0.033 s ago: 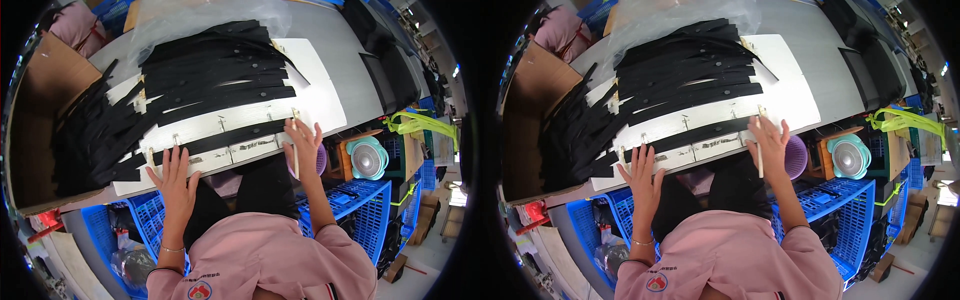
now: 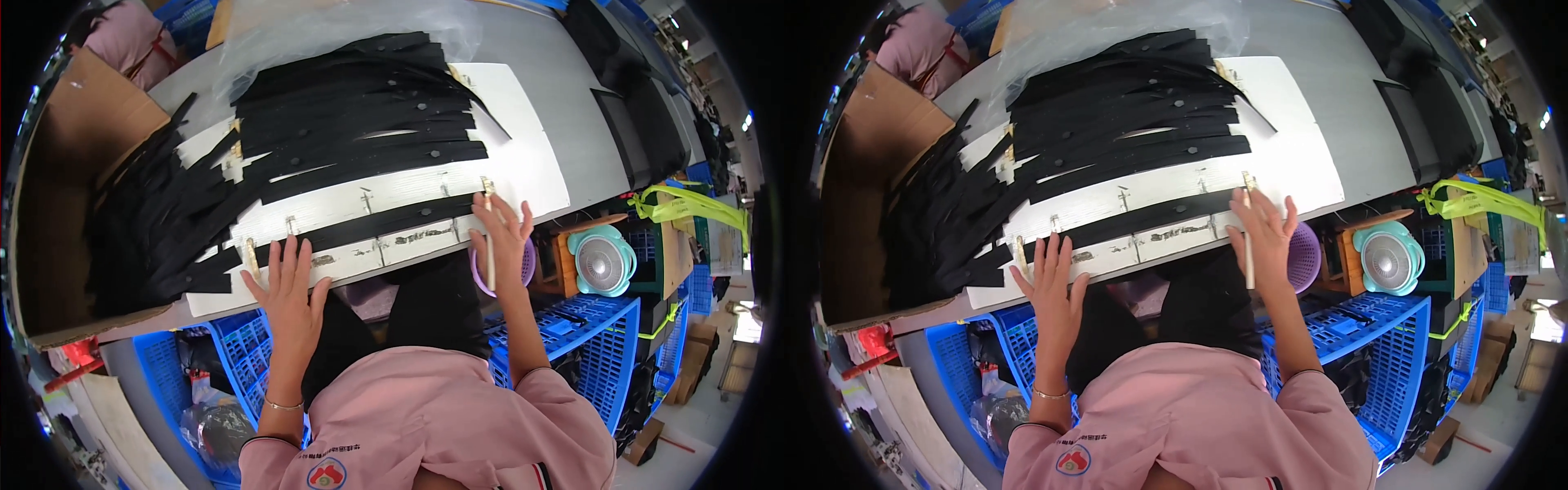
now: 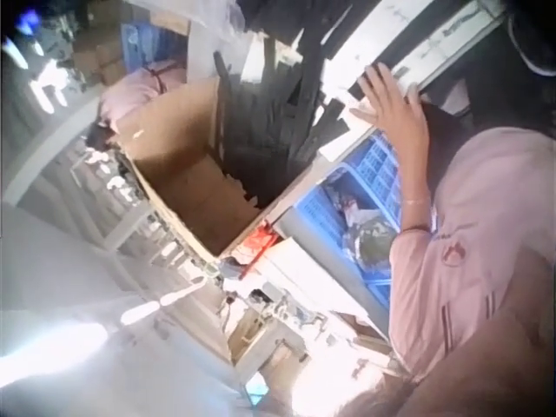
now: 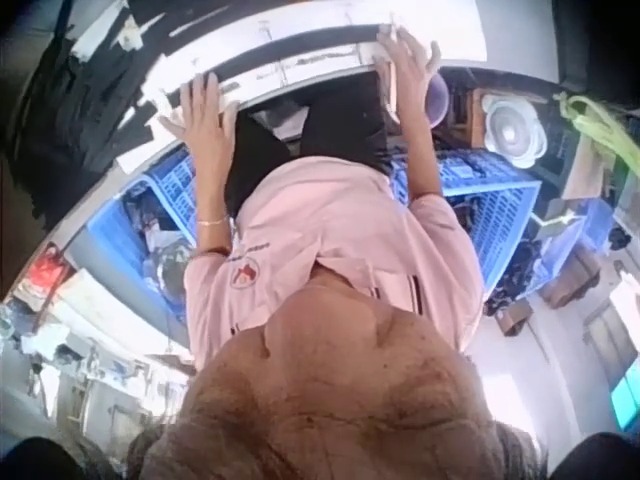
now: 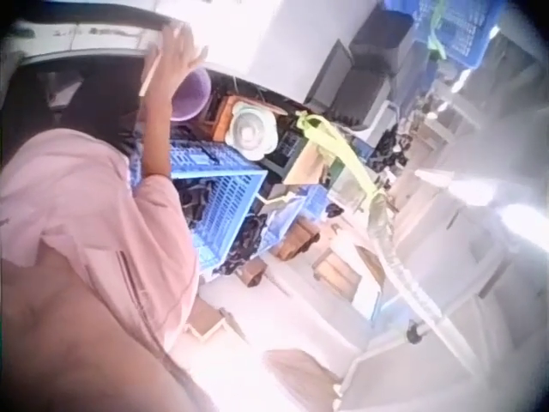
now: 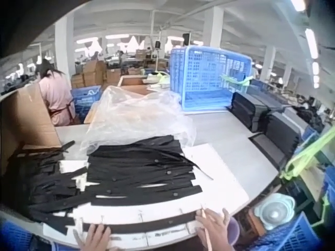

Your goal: Marking specific points on black fabric strips using a template and a pencil.

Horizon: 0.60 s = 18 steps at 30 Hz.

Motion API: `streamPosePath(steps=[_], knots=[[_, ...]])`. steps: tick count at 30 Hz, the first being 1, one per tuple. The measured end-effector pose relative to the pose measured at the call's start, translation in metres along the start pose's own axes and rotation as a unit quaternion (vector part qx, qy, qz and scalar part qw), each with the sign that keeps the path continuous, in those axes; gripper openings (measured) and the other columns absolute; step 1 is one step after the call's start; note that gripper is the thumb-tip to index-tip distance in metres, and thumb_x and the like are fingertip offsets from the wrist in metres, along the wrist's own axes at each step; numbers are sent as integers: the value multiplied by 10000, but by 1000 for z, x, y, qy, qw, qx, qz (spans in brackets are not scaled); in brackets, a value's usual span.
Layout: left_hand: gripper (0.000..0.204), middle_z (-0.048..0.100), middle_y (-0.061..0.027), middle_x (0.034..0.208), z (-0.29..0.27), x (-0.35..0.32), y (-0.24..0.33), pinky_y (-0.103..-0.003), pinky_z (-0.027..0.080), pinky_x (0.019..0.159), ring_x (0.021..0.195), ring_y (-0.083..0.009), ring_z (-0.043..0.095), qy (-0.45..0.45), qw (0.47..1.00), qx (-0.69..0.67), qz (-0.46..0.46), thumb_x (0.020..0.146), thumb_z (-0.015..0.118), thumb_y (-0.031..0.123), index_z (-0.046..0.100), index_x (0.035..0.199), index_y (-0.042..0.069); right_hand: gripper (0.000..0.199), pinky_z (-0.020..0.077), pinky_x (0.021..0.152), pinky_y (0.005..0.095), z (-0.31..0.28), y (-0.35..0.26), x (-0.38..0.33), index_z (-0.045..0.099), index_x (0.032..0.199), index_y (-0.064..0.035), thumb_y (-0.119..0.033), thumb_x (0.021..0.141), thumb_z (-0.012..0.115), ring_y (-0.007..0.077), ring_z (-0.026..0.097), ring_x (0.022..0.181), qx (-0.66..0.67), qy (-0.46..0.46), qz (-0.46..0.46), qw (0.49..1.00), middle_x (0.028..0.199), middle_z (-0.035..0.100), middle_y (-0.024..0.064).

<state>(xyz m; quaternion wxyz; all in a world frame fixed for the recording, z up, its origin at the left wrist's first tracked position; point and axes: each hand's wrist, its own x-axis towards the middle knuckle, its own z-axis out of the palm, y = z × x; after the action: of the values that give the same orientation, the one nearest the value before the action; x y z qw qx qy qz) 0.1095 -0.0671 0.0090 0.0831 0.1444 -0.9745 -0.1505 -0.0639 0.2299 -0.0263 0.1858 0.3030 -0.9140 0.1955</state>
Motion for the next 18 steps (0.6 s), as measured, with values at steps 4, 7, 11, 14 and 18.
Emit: streamPosePath(steps=[4, 7, 11, 14, 18], knots=[[617, 431, -88, 1614, 11, 0, -1, -732, 27, 1177, 1542, -336, 305, 17, 1000, -2, -1, 970, 690, 307, 499, 1528, 129, 370, 213, 1235, 536, -3, 3, 0, 673, 1235, -112, -103, 871, 741, 232, 565, 1325, 25, 8, 4, 1000, 1352, 693, 20], [595, 439, -88, 1607, 13, -2, -3, -732, 37, 1175, 1528, -327, 331, 38, 999, -1, -12, 974, 684, 304, 513, 1519, 138, 344, 226, 1234, 538, -3, 7, -2, 661, 1234, -89, -94, 893, 711, 248, 572, 1318, -1, 4, 1, 1000, 1354, 693, 30], [597, 474, -86, 1582, 14, -4, -10, -692, 23, 1199, 1509, -317, 370, 66, 997, -11, -39, 972, 693, 321, 521, 1511, 130, 313, 234, 1238, 529, -1, 8, -2, 666, 1224, -73, -105, 915, 698, 255, 567, 1322, 6, 9, -13, 1000, 1349, 696, 38], [603, 494, -85, 1567, 12, -5, -13, -681, 18, 1204, 1507, -316, 375, 75, 995, -41, -45, 966, 702, 328, 527, 1506, 124, 313, 231, 1243, 527, -3, 5, 2, 670, 1231, -74, -99, 919, 692, 254, 569, 1319, -12, -7, -15, 1000, 1350, 695, 41], [596, 486, -83, 1578, 12, -5, -14, -656, 17, 1215, 1523, -313, 351, 84, 994, -51, -45, 966, 702, 310, 530, 1507, 128, 303, 226, 1248, 527, -11, -7, 11, 666, 1253, -78, -108, 952, 659, 252, 556, 1336, -16, -22, -1, 1000, 1351, 690, 53]])
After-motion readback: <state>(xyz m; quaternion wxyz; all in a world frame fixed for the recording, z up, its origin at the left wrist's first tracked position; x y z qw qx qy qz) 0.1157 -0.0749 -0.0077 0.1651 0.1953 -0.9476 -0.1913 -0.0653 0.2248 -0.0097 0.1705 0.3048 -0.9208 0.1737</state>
